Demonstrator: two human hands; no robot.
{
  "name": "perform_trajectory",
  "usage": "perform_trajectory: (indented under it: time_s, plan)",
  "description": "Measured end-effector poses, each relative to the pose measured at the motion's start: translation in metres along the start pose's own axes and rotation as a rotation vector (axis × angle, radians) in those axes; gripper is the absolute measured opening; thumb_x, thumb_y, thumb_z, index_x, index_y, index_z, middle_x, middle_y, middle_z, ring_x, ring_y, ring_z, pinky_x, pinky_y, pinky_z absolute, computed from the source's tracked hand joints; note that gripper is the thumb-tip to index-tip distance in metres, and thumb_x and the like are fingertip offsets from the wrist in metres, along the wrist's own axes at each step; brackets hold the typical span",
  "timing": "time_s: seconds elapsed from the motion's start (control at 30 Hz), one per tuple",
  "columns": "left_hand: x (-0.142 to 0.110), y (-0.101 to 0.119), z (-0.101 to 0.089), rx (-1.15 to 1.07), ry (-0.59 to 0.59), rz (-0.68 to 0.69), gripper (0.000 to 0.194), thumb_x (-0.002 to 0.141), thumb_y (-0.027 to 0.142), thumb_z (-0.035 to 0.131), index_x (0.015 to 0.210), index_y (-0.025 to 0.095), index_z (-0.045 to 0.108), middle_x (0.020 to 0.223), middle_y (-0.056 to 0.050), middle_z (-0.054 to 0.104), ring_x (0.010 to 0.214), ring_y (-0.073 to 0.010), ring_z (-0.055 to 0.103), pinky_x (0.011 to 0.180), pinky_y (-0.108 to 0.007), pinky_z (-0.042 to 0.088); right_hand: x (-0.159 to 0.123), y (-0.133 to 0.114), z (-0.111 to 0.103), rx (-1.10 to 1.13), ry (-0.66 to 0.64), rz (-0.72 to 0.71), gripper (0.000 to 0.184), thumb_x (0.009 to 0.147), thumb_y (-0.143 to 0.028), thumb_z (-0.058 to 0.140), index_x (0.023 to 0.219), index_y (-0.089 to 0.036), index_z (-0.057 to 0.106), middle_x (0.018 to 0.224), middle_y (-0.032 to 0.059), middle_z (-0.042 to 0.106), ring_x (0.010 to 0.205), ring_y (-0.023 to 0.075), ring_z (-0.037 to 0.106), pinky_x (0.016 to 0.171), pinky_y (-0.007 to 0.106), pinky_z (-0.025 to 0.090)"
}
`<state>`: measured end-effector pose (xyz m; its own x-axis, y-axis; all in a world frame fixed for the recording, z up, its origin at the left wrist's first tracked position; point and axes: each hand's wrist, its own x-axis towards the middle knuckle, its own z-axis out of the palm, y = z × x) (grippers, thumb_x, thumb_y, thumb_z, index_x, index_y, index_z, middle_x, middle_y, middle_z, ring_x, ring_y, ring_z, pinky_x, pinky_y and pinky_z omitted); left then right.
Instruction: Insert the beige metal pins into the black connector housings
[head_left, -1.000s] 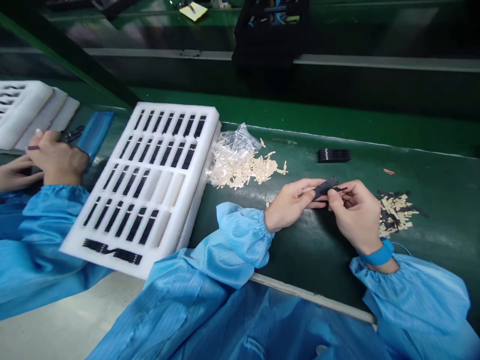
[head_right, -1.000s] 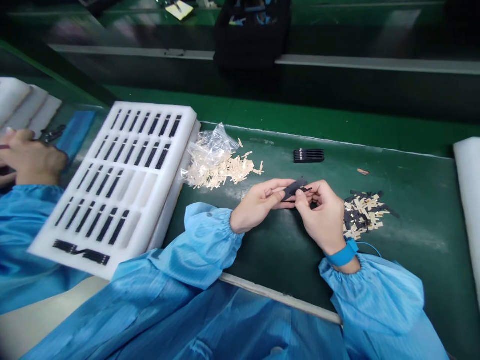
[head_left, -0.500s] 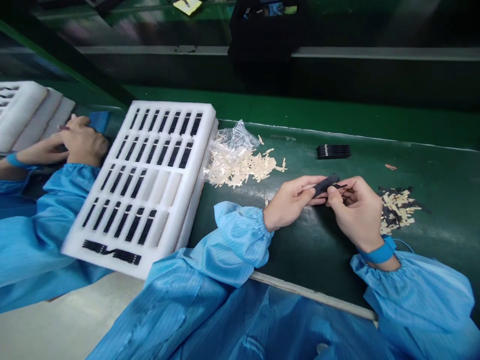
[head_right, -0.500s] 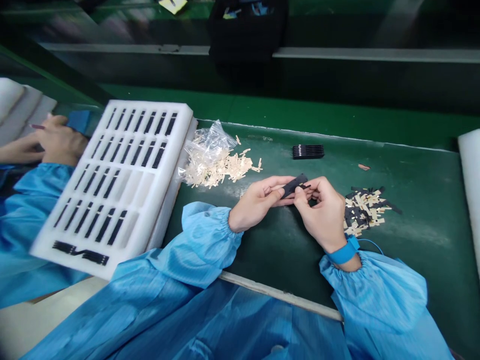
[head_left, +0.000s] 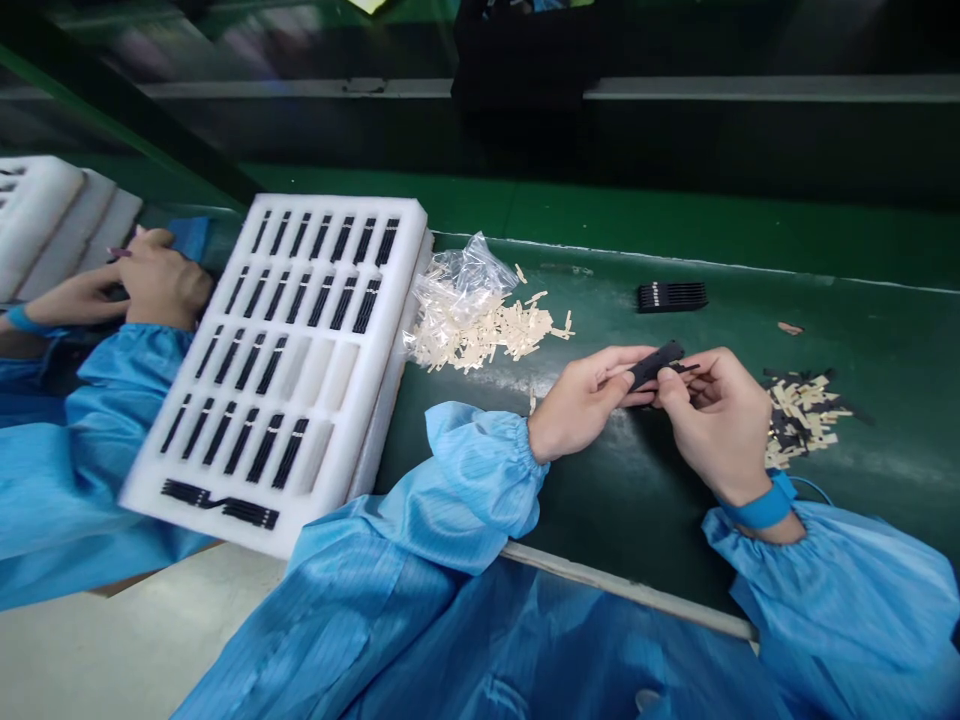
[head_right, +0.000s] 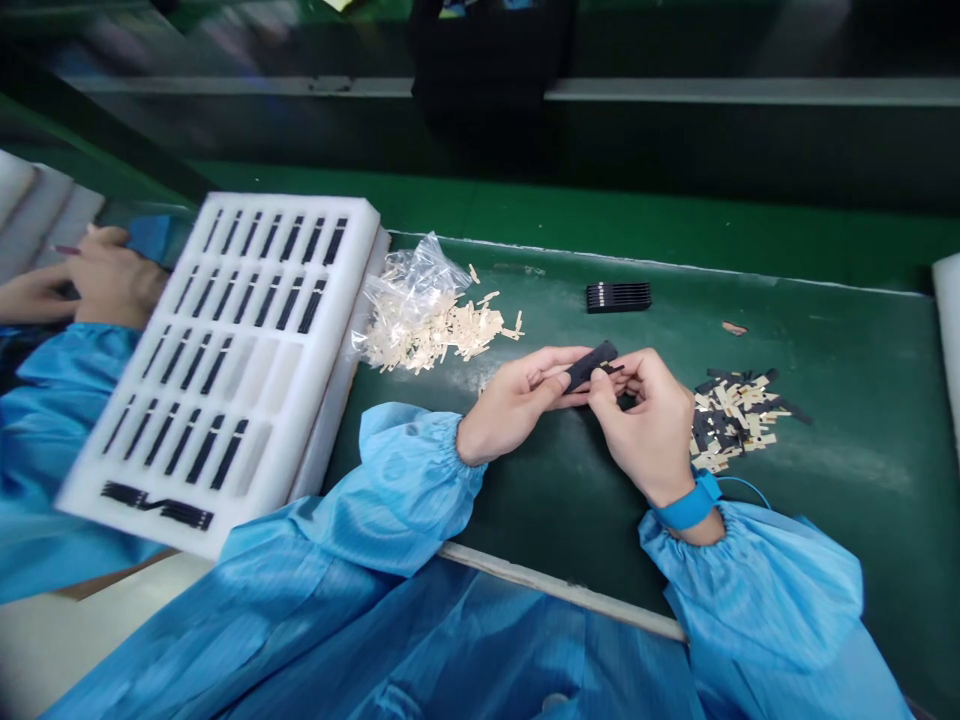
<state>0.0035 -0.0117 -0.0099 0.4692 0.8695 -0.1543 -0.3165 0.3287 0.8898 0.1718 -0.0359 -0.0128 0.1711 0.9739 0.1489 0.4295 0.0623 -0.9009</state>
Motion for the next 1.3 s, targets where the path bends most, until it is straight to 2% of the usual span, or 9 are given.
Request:
perform_trajectory:
  time_s: [0.6,0.8,0.93,1.13,1.3]
  plan:
    - [0.000,-0.001,0.001,0.016,0.004,0.000,0.032,0.099,0.027,0.061,0.128,0.015,0.064,0.137,-0.012,0.068,0.125,-0.0246,0.067,0.108,-0.041,0.056,0.000,-0.001,0.000,-0.023,-0.001,0.008,0.015,0.092,-0.036,0.068,0.091,-0.024,0.059,0.078,0.0015,0.067,0.064,0.0181,0.068,0.055,0.029,0.054]
    - [0.001,-0.002,0.000,0.013,0.002,0.022,0.035,0.097,0.030,0.063,0.129,0.015,0.065,0.135,-0.013,0.069,0.125,-0.0271,0.067,0.109,-0.045,0.056,-0.001,0.000,0.000,-0.054,0.006,-0.011,0.015,0.092,-0.035,0.068,0.091,-0.023,0.059,0.078,0.0016,0.069,0.065,0.0174,0.068,0.056,0.028,0.055]
    - [0.000,-0.004,0.001,0.007,-0.006,0.019,0.043,0.096,0.040,0.066,0.131,0.015,0.063,0.135,-0.014,0.068,0.129,-0.0304,0.064,0.110,-0.045,0.054,-0.001,0.000,0.000,-0.115,0.038,-0.059,0.014,0.091,-0.034,0.068,0.090,-0.023,0.060,0.077,0.0010,0.069,0.064,0.0170,0.068,0.055,0.027,0.054]
    - [-0.002,0.001,0.005,-0.007,0.000,0.018,0.042,0.093,0.041,0.070,0.125,0.015,0.063,0.123,-0.013,0.074,0.120,-0.0264,0.069,0.108,-0.041,0.054,-0.003,-0.005,0.002,-0.190,0.097,-0.140,0.013,0.089,-0.029,0.070,0.086,-0.023,0.060,0.074,-0.0006,0.069,0.062,0.0172,0.067,0.056,0.029,0.053]
    - [-0.003,0.003,0.008,0.039,0.081,0.012,0.039,0.089,0.040,0.076,0.116,0.014,0.063,0.108,-0.010,0.077,0.103,-0.0225,0.074,0.098,-0.036,0.057,-0.005,-0.011,0.003,-0.316,0.151,-0.332,0.010,0.090,-0.024,0.069,0.087,-0.023,0.060,0.073,-0.0015,0.066,0.060,0.0149,0.063,0.058,0.028,0.053]
